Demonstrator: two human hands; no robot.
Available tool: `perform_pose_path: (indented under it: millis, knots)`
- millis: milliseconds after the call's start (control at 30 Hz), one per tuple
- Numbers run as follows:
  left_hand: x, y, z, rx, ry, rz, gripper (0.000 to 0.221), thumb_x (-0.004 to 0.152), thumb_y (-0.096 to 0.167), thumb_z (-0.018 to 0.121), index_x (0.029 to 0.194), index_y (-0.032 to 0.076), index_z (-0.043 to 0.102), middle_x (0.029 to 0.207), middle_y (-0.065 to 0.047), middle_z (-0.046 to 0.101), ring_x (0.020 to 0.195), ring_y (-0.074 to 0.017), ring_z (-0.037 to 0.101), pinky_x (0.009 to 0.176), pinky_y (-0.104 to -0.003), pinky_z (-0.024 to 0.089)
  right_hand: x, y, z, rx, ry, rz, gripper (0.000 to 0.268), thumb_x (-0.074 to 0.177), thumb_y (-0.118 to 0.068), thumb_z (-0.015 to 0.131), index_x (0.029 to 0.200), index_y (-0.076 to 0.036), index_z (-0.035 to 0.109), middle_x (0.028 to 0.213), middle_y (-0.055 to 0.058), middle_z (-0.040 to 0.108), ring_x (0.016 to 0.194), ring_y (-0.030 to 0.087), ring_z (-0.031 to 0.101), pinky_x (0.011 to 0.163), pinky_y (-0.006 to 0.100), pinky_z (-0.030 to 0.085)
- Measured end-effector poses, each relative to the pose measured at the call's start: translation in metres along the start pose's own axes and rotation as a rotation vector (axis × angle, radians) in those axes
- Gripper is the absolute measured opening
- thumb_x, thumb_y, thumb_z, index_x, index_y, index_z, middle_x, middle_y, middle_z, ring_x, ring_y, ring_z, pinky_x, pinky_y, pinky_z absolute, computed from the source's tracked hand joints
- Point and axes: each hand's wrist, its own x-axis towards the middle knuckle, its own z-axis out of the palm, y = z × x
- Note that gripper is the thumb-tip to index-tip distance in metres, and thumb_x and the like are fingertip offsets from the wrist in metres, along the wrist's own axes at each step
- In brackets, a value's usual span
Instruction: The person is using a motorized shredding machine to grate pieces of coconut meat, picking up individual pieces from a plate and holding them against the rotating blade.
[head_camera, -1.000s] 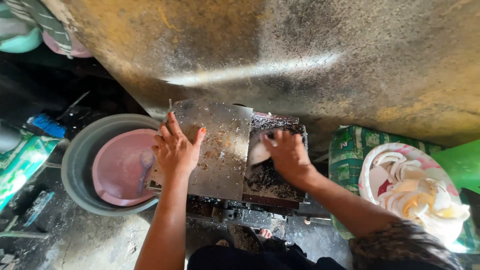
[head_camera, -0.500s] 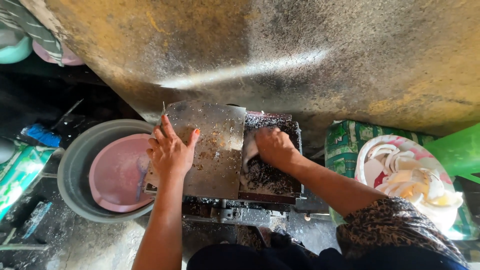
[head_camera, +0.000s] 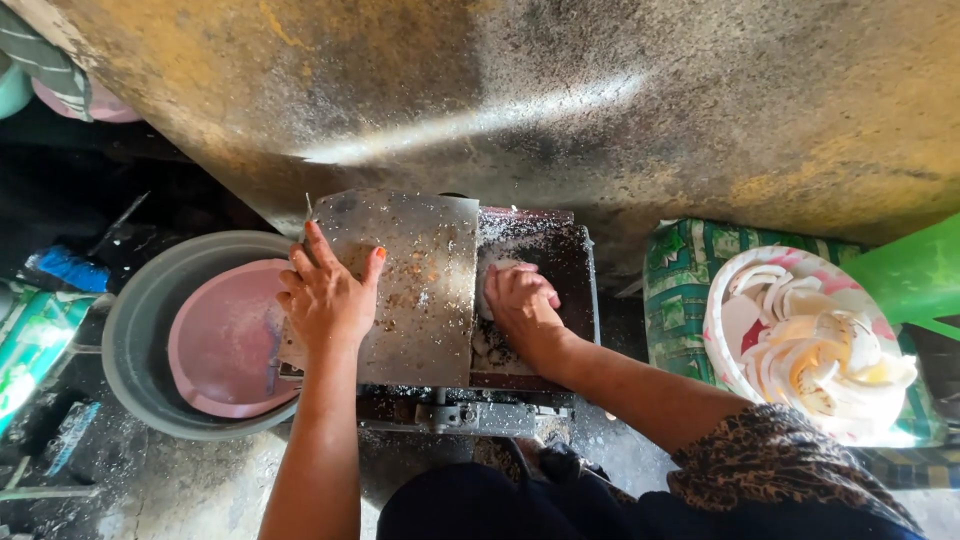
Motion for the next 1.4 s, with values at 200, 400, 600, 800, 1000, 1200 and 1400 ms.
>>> perform_pose_path:
  millis: [200,400,600,800,1000,1200,1400]
  knots:
    - [-0.001,-0.002,0.000,0.022,0.024,0.000,0.096,0.095,0.078,0.032,0.161,0.009,0.025,0.148,-0.023,0.044,0.119,-0.0435,0.053,0.089,-0.050,0.044,0.012,0.010,0.022,0.194,0.017,-0.050,0.056,0.085,-0.029,0.049,0.136,-0.005,0.054,0.100,0.036,0.059,0.077,0.045,0.058,0.046,0.044,0.044]
    - [-0.002,-0.001,0.003,-0.030,0.009,-0.009,0.095,0.095,0.077,0.034,0.161,0.009,0.025,0.148,-0.025,0.043,0.122,-0.0463,0.052,0.094,-0.053,0.042,0.012,0.011,0.110,0.812,-0.329,0.026,0.065,0.075,-0.046,0.073,0.125,-0.007,0.056,0.105,0.013,0.061,0.093,0.031,0.069,0.072,0.041,0.059]
    - [-0.001,0.000,0.006,-0.023,0.021,-0.017,0.095,0.095,0.076,0.034,0.161,0.008,0.025,0.148,-0.026,0.042,0.123,-0.0482,0.051,0.095,-0.055,0.041,0.002,-0.024,0.116,0.887,-0.304,0.056,0.072,0.067,-0.052,0.082,0.117,-0.011,0.050,0.094,0.009,0.063,0.081,0.030,0.073,0.072,0.041,0.061]
    - [-0.001,0.004,0.000,-0.017,-0.004,-0.028,0.096,0.095,0.076,0.034,0.161,0.007,0.024,0.150,-0.027,0.041,0.126,-0.0505,0.050,0.096,-0.057,0.041,-0.005,-0.067,0.157,0.868,-0.206,0.121,0.051,0.075,-0.034,0.062,0.112,0.000,0.054,0.086,0.014,0.063,0.067,0.033,0.073,0.058,0.042,0.060]
    - [-0.003,0.006,-0.004,-0.018,-0.005,-0.014,0.095,0.096,0.075,0.035,0.161,0.006,0.025,0.149,-0.028,0.042,0.125,-0.0513,0.051,0.096,-0.057,0.042,0.000,-0.090,0.160,0.675,-0.007,0.142,0.053,0.071,-0.028,0.060,0.107,0.010,0.057,0.078,0.016,0.063,0.054,0.030,0.070,0.044,0.039,0.057]
    - [-0.007,0.001,-0.004,-0.050,-0.013,-0.013,0.096,0.096,0.076,0.034,0.161,0.006,0.024,0.149,-0.030,0.042,0.127,-0.0526,0.050,0.098,-0.058,0.041,0.000,-0.038,0.086,0.693,-0.091,0.141,0.043,0.074,-0.032,0.062,0.102,0.001,0.060,0.078,0.009,0.063,0.062,0.025,0.066,0.051,0.035,0.053]
    - [-0.010,0.003,-0.006,-0.002,-0.019,-0.021,0.095,0.096,0.076,0.033,0.161,0.007,0.024,0.150,-0.027,0.041,0.126,-0.0501,0.050,0.098,-0.056,0.041,-0.021,0.015,0.023,0.912,-0.649,-0.055,0.045,0.085,-0.048,0.072,0.111,-0.012,0.062,0.097,0.008,0.072,0.100,0.026,0.071,0.088,0.037,0.055]
